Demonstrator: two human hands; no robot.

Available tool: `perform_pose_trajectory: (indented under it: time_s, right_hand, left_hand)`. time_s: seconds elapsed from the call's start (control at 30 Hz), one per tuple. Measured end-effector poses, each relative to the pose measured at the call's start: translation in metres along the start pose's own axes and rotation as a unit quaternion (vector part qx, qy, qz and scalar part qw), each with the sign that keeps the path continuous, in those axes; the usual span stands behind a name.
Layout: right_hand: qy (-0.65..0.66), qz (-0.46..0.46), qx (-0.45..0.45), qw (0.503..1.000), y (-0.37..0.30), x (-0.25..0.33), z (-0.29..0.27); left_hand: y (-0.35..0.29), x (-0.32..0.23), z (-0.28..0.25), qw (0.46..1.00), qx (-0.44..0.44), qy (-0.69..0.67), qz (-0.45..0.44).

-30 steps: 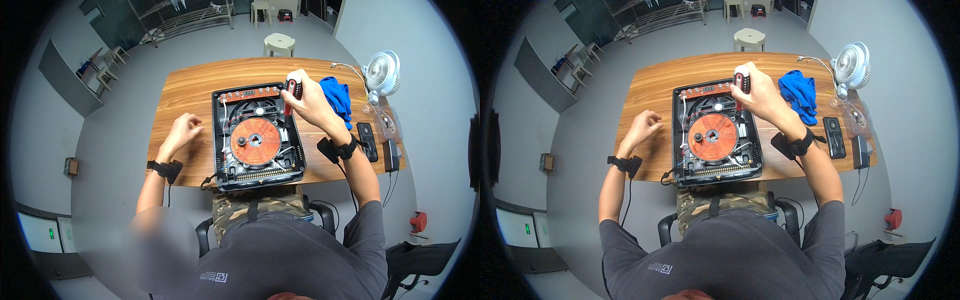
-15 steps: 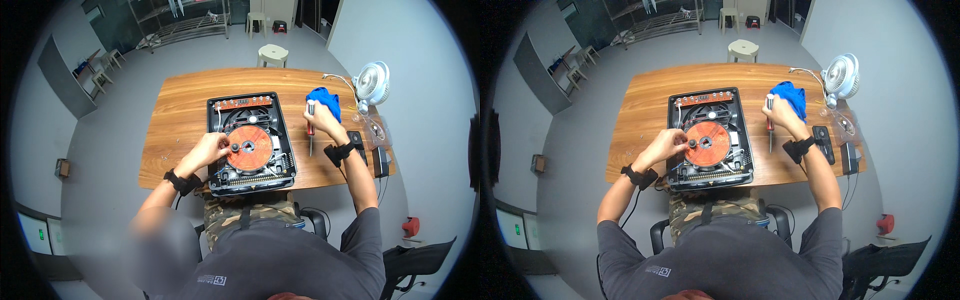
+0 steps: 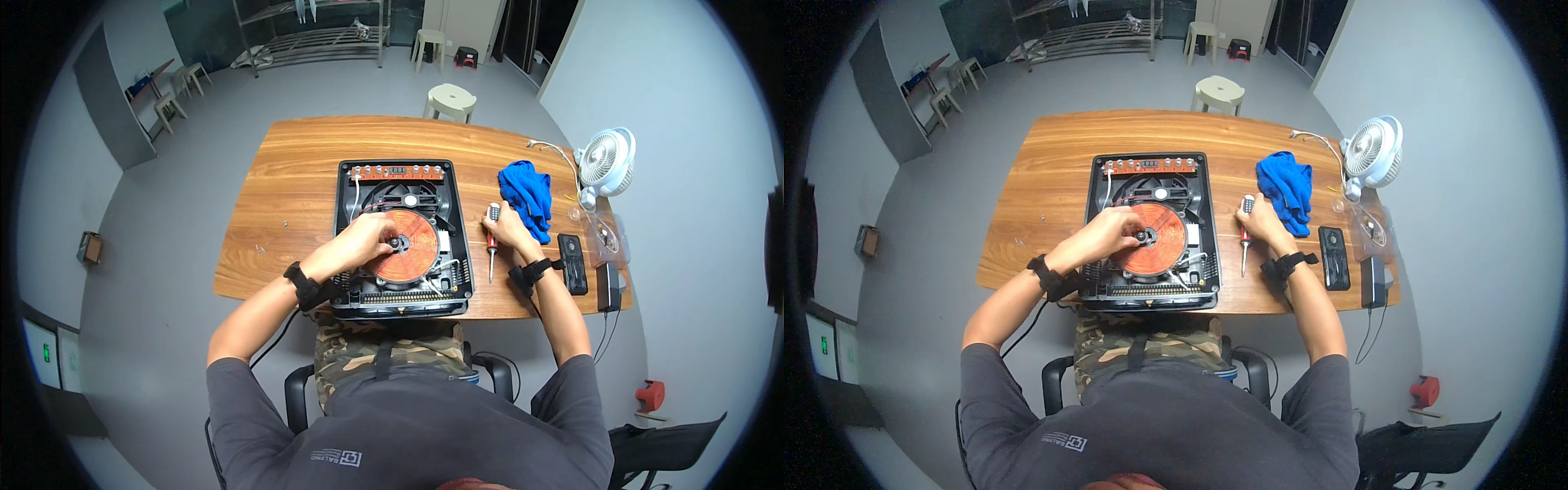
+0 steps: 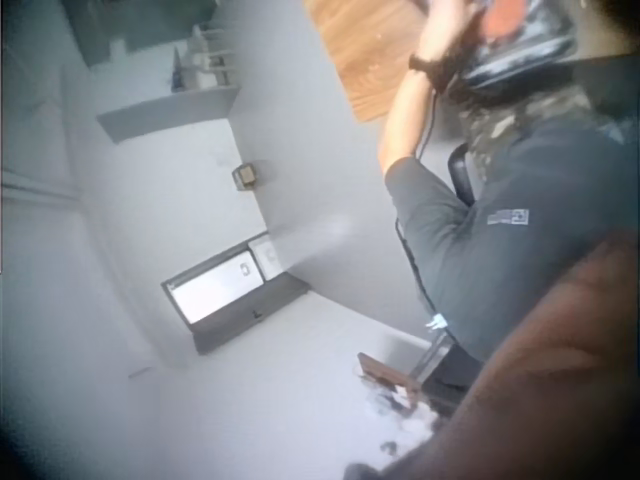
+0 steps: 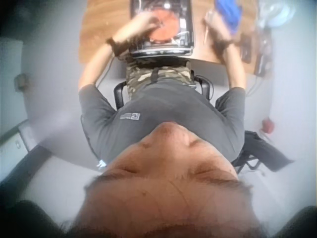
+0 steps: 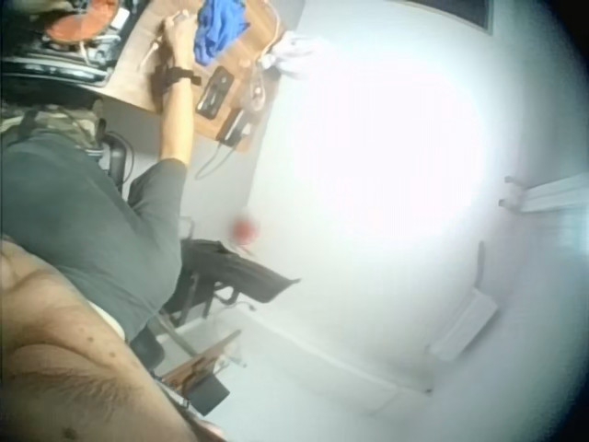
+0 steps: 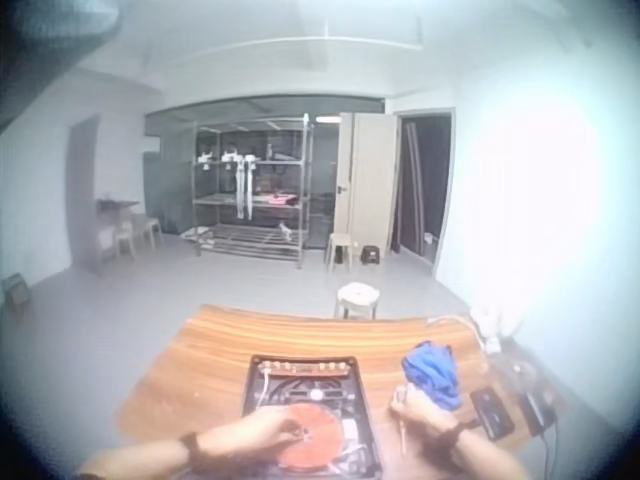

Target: The person uses a screwdriver to remove screws from the bottom of a black electronic device. They then lift the cover to reveal the internal components, including a copper-colored disc and circuitry, and continue to unscrew internal parts.

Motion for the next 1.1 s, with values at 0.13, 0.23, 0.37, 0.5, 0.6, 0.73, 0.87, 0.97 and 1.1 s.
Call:
perform_pose_trajectory:
  time_s: [0.13,0.23,0.37,0.5,0.6,0.73,0.87,0.97,1.1]
  right_hand:
    - [-0.058,-0.001,0.015,0.998,0.001,0.004,0.003]
    - [-0.093,0.033,0.029,0.995,0.003,-0.003,0.008]
    - [-0.115,0.036,0.029,0.992,0.002,0.001,0.006]
    - [-0.128,0.025,0.045,0.990,-0.002,0.007,0.001]
    - [-0.141,0.032,0.034,0.989,-0.002,0.000,-0.001]
    - [-0.157,0.017,-0.003,0.987,-0.005,0.012,-0.017]
    - [-0.139,-0.003,-0.038,0.990,-0.010,0.033,-0.033]
    - [-0.112,-0.041,-0.056,0.991,-0.012,0.051,-0.034]
    - [-0.047,-0.100,0.022,0.994,-0.020,0.104,-0.025]
  left_hand:
    - [0.008,0.004,0.005,1.000,0.003,0.027,0.014]
    - [0.011,0.002,0.006,0.998,0.005,0.056,0.019]
    - [0.015,0.012,0.009,0.999,0.020,0.041,-0.002]
    - [0.015,0.035,0.015,0.995,0.043,-0.046,-0.079]
    - [0.012,0.022,0.011,0.999,0.034,0.013,-0.034]
    - [0.013,0.020,0.009,0.999,0.039,0.011,-0.025]
    - [0.020,0.026,0.007,0.997,0.056,-0.021,-0.051]
    - [0.025,0.032,0.005,0.993,0.077,-0.027,-0.081]
    - [0.024,0.036,0.005,0.987,0.096,-0.043,-0.123]
Point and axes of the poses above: each hand's wrist, its own y-axis towards the middle knuckle, its own z-axis out of the palm, x = y × z, the point moved 9 cm from there along y, towards the middle knuckle, and after that the axes turned 11 degrees about x, right-handed, at the moved point
